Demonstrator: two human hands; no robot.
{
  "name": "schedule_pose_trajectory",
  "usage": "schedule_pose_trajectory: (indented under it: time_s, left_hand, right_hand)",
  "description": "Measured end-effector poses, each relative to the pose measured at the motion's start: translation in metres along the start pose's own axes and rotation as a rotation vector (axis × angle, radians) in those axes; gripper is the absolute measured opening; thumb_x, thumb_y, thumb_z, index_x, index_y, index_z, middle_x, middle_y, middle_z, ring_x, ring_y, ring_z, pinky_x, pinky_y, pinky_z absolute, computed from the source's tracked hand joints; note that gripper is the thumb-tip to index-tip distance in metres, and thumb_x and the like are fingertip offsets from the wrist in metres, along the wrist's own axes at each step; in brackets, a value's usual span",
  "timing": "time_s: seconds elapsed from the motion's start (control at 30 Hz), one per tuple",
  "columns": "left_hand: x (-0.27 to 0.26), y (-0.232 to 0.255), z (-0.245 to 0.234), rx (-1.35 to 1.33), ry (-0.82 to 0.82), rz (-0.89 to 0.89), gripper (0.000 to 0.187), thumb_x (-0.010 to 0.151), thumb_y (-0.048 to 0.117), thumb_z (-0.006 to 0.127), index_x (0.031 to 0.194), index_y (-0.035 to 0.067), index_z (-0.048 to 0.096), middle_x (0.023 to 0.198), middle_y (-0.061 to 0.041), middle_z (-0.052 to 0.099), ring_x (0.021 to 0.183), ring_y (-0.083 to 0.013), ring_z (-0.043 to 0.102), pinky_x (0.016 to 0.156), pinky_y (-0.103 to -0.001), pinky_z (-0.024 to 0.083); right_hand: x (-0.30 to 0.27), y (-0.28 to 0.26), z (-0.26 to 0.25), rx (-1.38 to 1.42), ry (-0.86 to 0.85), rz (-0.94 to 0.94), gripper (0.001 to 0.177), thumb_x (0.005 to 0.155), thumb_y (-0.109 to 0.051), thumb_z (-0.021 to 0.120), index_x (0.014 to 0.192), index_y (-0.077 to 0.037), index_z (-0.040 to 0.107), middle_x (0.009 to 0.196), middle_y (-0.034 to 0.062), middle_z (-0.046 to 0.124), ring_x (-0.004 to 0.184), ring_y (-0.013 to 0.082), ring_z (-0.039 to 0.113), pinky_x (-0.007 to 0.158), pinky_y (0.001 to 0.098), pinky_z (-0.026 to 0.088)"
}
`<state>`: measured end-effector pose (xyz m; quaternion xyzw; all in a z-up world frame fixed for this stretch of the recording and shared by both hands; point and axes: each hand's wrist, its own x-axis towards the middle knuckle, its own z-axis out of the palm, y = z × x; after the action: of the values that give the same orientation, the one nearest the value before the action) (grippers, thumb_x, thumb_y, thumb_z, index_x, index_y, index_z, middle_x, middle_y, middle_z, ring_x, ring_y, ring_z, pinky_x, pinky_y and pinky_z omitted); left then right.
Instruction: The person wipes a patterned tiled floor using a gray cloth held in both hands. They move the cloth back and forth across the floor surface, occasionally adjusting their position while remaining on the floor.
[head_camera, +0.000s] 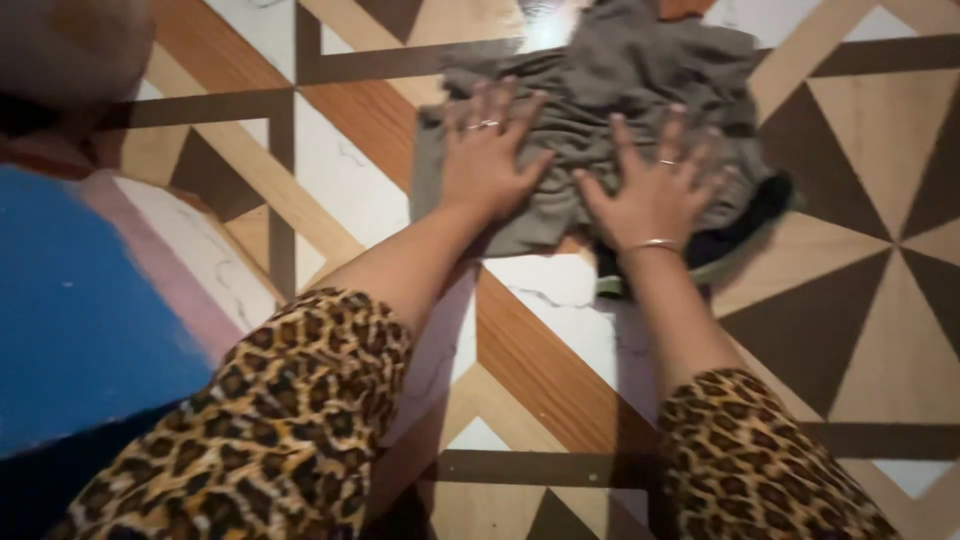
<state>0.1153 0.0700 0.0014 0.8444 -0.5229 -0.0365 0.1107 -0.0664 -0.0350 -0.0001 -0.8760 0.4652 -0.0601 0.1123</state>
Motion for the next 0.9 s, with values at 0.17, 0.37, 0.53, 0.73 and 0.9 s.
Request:
schedule_pose_trajectory:
  time_s: [0.17,0.37,0.53,0.73,0.9]
  left_hand:
    - [-0.062,-0.074,-0.019,0.07,0.061,-0.349,0.074,0.095,0.059,0.052,0.161,0.033,0.031,0.17,-0.008,0.02,0.156,-0.0377,0.015,0.121,-0.066,0.008]
    - [-0.154,-0.098,-0.015,0.127,0.127,-0.568,0.075,0.093,0.051,0.055,0.161,0.027,0.034,0.17,-0.01,0.021,0.155,-0.0394,0.017,0.12,-0.068,0.009]
    - [-0.213,-0.093,-0.005,0.183,0.127,-0.486,0.067,0.089,0.041,0.058,0.15,0.014,0.049,0.169,-0.015,0.026,0.156,-0.0431,0.017,0.122,-0.065,0.01]
    - [-0.248,-0.066,-0.007,0.109,0.14,-0.382,0.072,0.084,0.036,0.059,0.146,0.0,0.052,0.164,-0.022,0.03,0.153,-0.0476,0.02,0.124,-0.063,0.012]
    - [-0.246,-0.06,-0.02,0.094,0.11,-0.377,0.073,0.082,0.038,0.061,0.144,-0.001,0.051,0.163,-0.024,0.029,0.151,-0.0484,0.019,0.122,-0.063,0.011]
  right_hand:
    - [-0.014,-0.103,0.025,0.064,-0.015,-0.261,0.077,0.086,-0.074,0.055,0.157,-0.047,0.04,0.173,0.0134,0.011,0.153,0.0532,0.003,0.115,0.0782,-0.001]
    - [-0.069,-0.158,0.042,0.1,-0.025,-0.528,0.066,0.086,-0.059,0.059,0.15,-0.047,0.049,0.172,0.0082,0.016,0.155,0.0467,0.007,0.119,0.0729,0.001]
    - [-0.114,-0.15,0.04,0.113,-0.038,-0.689,0.067,0.084,-0.053,0.061,0.15,-0.041,0.053,0.17,0.0088,0.022,0.154,0.0465,0.013,0.118,0.0721,0.005]
    - [-0.142,-0.128,0.033,0.126,-0.062,-0.767,0.069,0.083,-0.049,0.061,0.151,-0.037,0.053,0.171,0.0095,0.025,0.155,0.0463,0.017,0.121,0.0708,0.008]
    - [-0.138,-0.137,0.021,0.125,-0.097,-0.736,0.073,0.077,-0.054,0.063,0.148,-0.037,0.055,0.17,0.0085,0.024,0.153,0.0493,0.015,0.116,0.0749,0.006]
